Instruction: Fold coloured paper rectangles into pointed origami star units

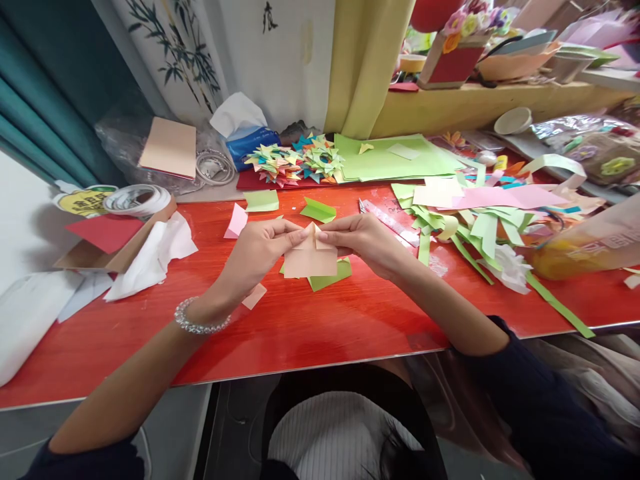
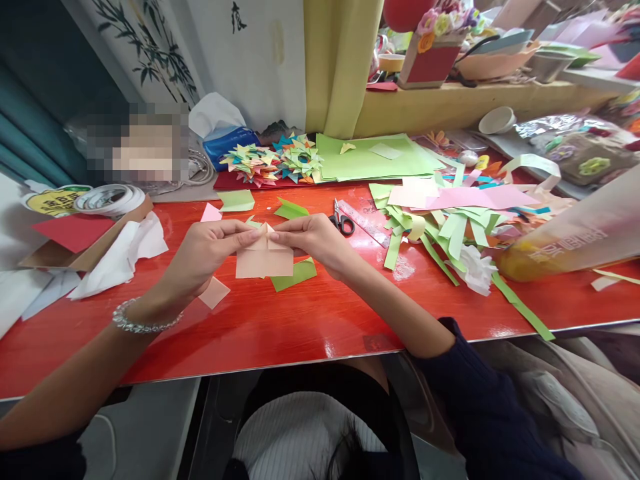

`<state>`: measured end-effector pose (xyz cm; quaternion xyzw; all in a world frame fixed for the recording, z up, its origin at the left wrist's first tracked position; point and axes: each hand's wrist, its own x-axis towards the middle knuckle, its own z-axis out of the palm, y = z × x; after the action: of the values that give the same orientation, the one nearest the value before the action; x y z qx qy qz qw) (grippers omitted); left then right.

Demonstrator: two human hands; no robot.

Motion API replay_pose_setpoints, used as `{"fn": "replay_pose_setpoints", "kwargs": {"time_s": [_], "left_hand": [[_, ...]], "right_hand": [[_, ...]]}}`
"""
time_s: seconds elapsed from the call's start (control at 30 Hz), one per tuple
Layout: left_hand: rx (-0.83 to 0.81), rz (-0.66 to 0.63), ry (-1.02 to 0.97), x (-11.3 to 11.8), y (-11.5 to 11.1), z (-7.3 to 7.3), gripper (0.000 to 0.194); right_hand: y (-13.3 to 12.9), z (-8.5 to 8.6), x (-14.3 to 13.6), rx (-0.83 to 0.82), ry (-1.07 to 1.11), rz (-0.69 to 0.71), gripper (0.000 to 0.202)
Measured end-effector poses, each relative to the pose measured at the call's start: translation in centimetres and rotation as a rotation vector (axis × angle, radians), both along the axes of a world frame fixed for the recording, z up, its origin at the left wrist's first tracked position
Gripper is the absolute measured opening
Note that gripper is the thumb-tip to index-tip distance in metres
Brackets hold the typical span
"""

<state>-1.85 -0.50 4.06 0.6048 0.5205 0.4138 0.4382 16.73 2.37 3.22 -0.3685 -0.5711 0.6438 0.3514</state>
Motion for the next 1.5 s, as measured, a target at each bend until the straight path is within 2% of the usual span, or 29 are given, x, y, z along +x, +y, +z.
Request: {"fn": "replay_pose_setpoints", "kwargs": {"time_s": [0.2,0.43,0.5,0.63,0.73,1.07,1.5], "left_hand": [[-0.01,-0.025,0.056,-0.1,0.1,0.0,0.029],[-0.023,-0.023,0.122,0.0,0.2,-0.2,0.031],[-0.004,-0.001,0.128,0.1,0.1,-0.1,0.031],[0.019,0.033,0.117,0.2,0.0,0.0,0.031],[0.013,0.027,0.136,0.1,0.1,-0.1,0.033],[-0.011,-0.056,0.207,-0.5,0.6,-0.6,0.036],[-0.082,-0.121,0.091,-0.6,1.0,-0.9,0.029]], "right_hand": [[-0.1,0.1,0.0,0.045,-0.085,-0.03,0.034],[0.0,-0.3,0.0,0.132,-0.135,-0.051,0.027],[0.0,-0.1,0.1,0.116,-0.147,-0.024,0.027],[0.1,0.5,0.5,-0.038,-0.118,0.138,0.024],[0.3,0.6,0.7,-0.065,-0.124,0.169,0.023],[0.3,0.2,0.5,0.049,-0.187,0.131,0.028],[0.1,0.0,0.5,0.224,-0.343,0.119,0.035]]}}
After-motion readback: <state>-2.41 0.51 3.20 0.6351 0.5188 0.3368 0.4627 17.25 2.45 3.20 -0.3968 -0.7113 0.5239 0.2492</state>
